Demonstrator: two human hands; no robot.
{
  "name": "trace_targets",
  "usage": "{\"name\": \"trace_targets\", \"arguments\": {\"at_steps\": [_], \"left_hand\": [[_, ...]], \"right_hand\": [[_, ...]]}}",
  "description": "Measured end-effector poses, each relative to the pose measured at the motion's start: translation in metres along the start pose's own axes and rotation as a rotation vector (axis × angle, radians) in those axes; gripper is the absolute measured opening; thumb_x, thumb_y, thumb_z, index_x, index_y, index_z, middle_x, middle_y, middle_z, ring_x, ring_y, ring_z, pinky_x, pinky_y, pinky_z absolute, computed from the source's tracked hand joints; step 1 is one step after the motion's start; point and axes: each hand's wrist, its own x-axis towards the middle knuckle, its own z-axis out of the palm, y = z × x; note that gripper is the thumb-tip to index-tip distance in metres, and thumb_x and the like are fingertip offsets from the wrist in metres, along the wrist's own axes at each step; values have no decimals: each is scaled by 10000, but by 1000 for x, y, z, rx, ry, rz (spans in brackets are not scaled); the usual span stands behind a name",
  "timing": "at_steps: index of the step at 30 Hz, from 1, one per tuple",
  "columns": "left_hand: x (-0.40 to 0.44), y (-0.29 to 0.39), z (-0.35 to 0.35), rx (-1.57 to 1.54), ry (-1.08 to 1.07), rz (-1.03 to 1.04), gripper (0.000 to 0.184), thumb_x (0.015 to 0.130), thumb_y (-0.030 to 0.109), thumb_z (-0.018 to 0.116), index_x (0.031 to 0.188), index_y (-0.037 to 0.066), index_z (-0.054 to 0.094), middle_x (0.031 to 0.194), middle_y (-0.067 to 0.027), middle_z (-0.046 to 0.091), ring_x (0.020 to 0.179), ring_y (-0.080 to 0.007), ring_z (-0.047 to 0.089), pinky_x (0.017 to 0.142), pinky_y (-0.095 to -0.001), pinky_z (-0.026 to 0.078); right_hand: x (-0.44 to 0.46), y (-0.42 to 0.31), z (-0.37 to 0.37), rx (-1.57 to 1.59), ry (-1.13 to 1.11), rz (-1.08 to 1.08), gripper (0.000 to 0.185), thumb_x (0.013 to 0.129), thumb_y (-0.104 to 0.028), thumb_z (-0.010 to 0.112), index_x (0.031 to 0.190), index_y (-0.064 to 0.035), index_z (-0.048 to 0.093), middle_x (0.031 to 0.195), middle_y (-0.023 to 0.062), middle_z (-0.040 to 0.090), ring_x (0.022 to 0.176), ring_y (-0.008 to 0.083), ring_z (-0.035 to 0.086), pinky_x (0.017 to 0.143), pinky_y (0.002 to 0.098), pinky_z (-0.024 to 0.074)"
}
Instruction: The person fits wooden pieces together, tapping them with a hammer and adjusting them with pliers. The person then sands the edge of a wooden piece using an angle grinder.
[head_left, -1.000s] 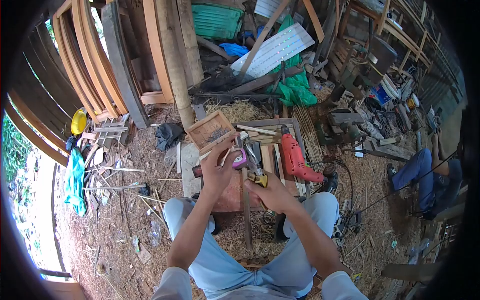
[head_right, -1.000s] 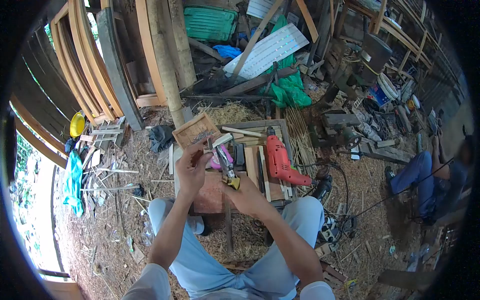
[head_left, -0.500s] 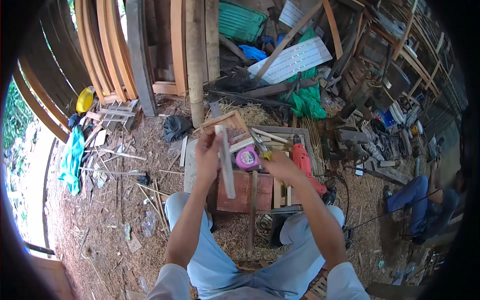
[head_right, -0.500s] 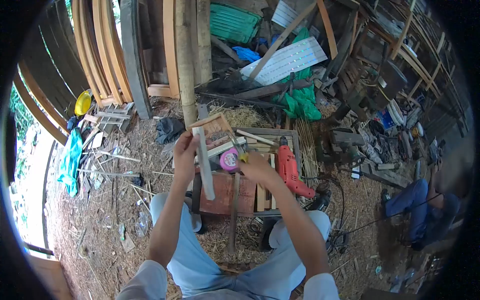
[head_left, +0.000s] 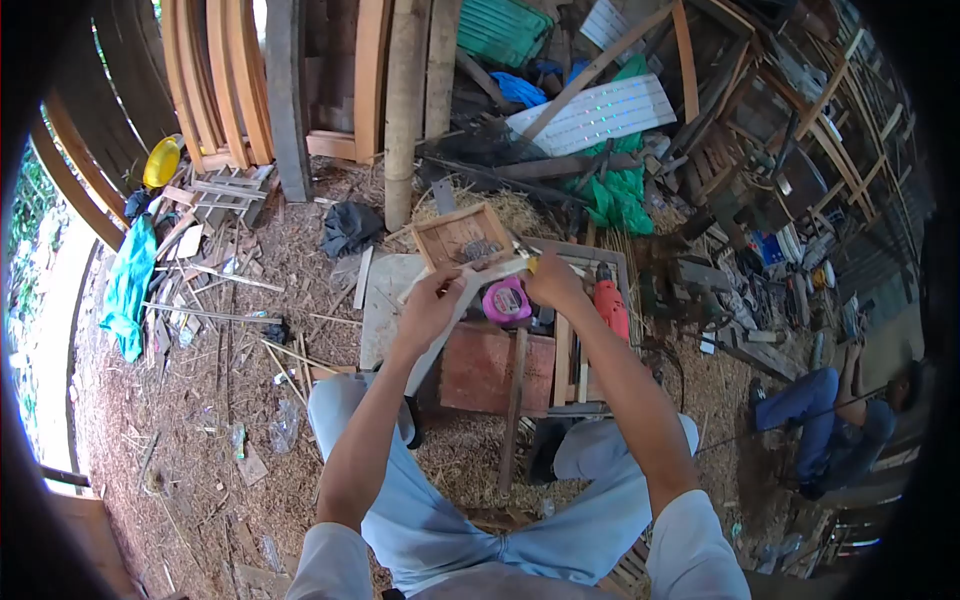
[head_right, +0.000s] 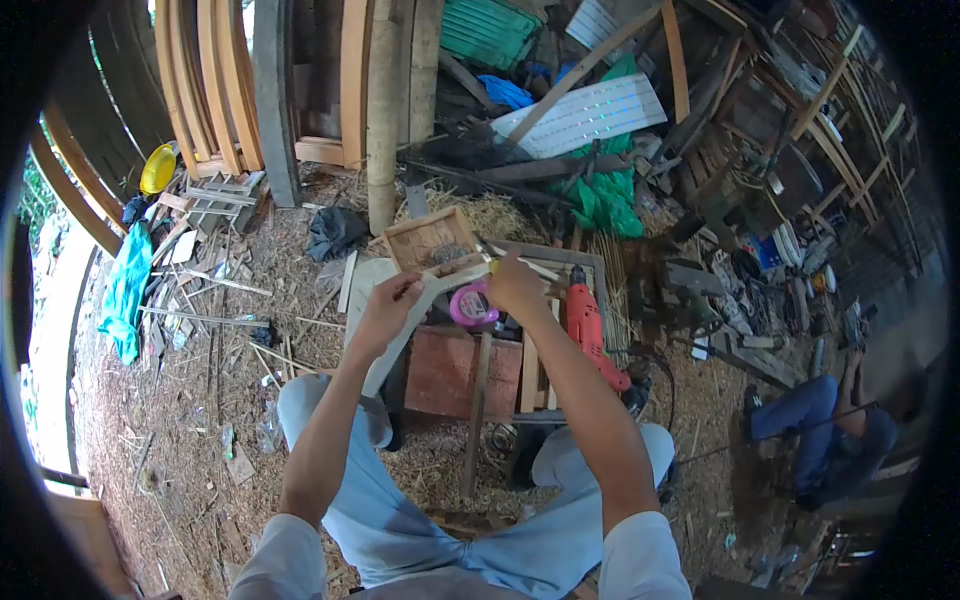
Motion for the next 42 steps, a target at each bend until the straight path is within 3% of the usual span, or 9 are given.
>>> {"name": "trace_targets", "arguments": {"at_steps": [1, 6, 12, 18, 28, 31, 34, 38, 42], "left_hand": [[-7, 1, 8, 306, 33, 149, 261, 941, 159, 571, 1149, 2, 557, 759, -78, 630, 690, -140, 610, 600, -304, 477], [-37, -22, 34, 325, -91, 257, 245, 892, 89, 598, 1124, 18, 563, 898, -177, 660, 853, -374, 640, 763, -389, 490], [-56, -41, 39, 633, -4, 653, 308, 801, 39, 627, 1106, 69, 592, 1011, -106, 580, 1009, -320, 550, 831, -421, 451], [-58, -44, 32, 874, 47, 644, 360, 755, 103, 675, 1106, 89, 600, 998, -79, 569, 989, -272, 543, 846, -399, 426], [-61, -29, 15, 758, -130, 696, 469, 736, 80, 679, 1194, 34, 587, 1078, -122, 572, 1047, -322, 537, 902, -402, 473], [-63, -21, 11, 740, -147, 653, 436, 745, 68, 664, 1172, 13, 596, 1057, -127, 577, 1042, -320, 537, 914, -404, 459], [-59, -22, 8, 854, -156, 643, 392, 739, 58, 668, 1122, -7, 618, 1035, -127, 586, 1044, -317, 537, 931, -402, 444], [-53, -28, 7, 769, -179, 600, 351, 725, 51, 681, 1071, 5, 649, 1022, -122, 592, 1039, -317, 537, 940, -402, 432], [-46, -36, 5, 698, -171, 589, 327, 707, 91, 713, 1023, 21, 667, 997, -120, 599, 1040, -319, 536, 933, -399, 439]], "right_hand": [[-10, 14, 6, 0, 0, 20, 644, 818, -201, 621, 1319, 69, 320, 1299, 279, 463, 1249, 437, 421, 929, 617, 390], [-47, 67, 31, -180, 302, 202, 575, 811, -281, 664, 1171, 39, 349, 1192, 324, 503, 1139, 492, 495, 898, 591, 429], [-61, 74, 43, -67, 298, 188, 601, 802, -203, 676, 1237, 29, 332, 1206, 303, 449, 1185, 470, 438, 944, 591, 389], [-111, 47, 48, -377, 537, -125, 535, 821, -239, 679, 1179, 39, 395, 1159, 287, 449, 1063, 436, 501, 870, 530, 456], [-135, 48, 106, -18, 238, -225, 653, 834, -154, 653, 1278, 114, 255, 1295, 389, 332, 970, 513, 573, 774, 504, 529], [-134, 48, 92, 32, 327, -254, 540, 872, -136, 589, 1278, 91, 315, 1178, 359, 472, 936, 470, 604, 734, 494, 520], [-158, 29, 55, 546, 121, -138, 328, 949, -175, 500, 1216, 16, 482, 782, 216, 640, 812, 419, 634, 694, 474, 470], [-158, 36, 47, 595, -28, -91, 333, 944, -191, 543, 1230, -24, 508, 878, 212, 614, 805, 374, 618, 733, 410, 465], [-154, 31, 44, 116, 246, -386, 373, 942, -207, 541, 1274, -56, 463, 919, 255, 627, 851, 449, 606, 715, 498, 465]]}}
